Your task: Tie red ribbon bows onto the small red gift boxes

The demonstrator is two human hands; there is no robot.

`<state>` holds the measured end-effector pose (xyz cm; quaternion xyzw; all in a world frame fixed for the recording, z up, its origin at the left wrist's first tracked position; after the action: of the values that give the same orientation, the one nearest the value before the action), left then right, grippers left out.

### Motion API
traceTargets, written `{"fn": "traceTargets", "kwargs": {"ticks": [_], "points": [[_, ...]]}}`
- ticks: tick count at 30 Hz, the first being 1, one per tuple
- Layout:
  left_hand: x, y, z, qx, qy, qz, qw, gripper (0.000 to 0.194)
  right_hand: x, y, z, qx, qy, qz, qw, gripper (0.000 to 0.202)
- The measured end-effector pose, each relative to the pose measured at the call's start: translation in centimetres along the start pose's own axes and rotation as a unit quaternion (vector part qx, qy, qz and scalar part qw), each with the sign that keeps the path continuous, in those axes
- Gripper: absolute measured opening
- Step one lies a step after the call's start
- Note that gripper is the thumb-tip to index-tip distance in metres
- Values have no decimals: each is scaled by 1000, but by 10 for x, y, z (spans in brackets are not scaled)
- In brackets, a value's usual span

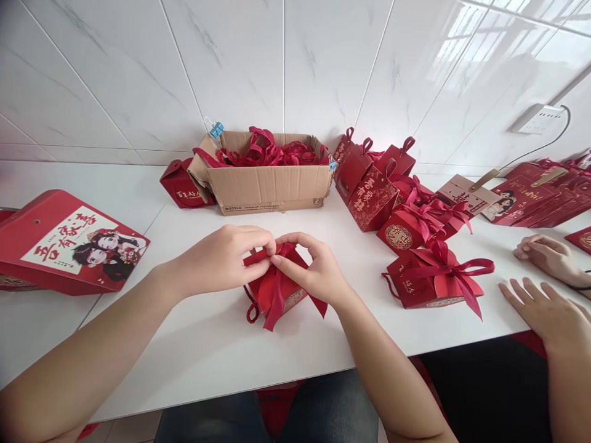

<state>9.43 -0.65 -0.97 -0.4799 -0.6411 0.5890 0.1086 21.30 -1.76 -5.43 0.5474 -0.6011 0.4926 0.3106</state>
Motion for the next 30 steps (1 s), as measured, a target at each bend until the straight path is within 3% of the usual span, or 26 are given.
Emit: {"fn": "traceTargets", "kwargs": {"ticks": [6,10,18,30], "points": [[0,-1,2,14,-23,77,997,8,3,-2,0,6,-1,20,1000,10],[0,-2,4,18,-35,51,998,10,4,-5,-1,13,-25,58,998,12],[-1,-2,4,23,-23,-2,999,14,5,-13,-1,-2,-48,29,998,10],[5,0,4,42,-25,-40,998,22,16,-11,6,85,-163,188,965,22]]}}
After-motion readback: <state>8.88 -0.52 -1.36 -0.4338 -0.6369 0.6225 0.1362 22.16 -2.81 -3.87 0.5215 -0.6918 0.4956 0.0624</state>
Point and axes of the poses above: each hand's wrist, its own z-axis away from the middle knuckle, its own y-axis out of the palm, x = y × z, the point moved 7 cm from there along -z, towards the middle knuckle, and after that the axes turned 3 degrees about -x, right-handed, at the moved point
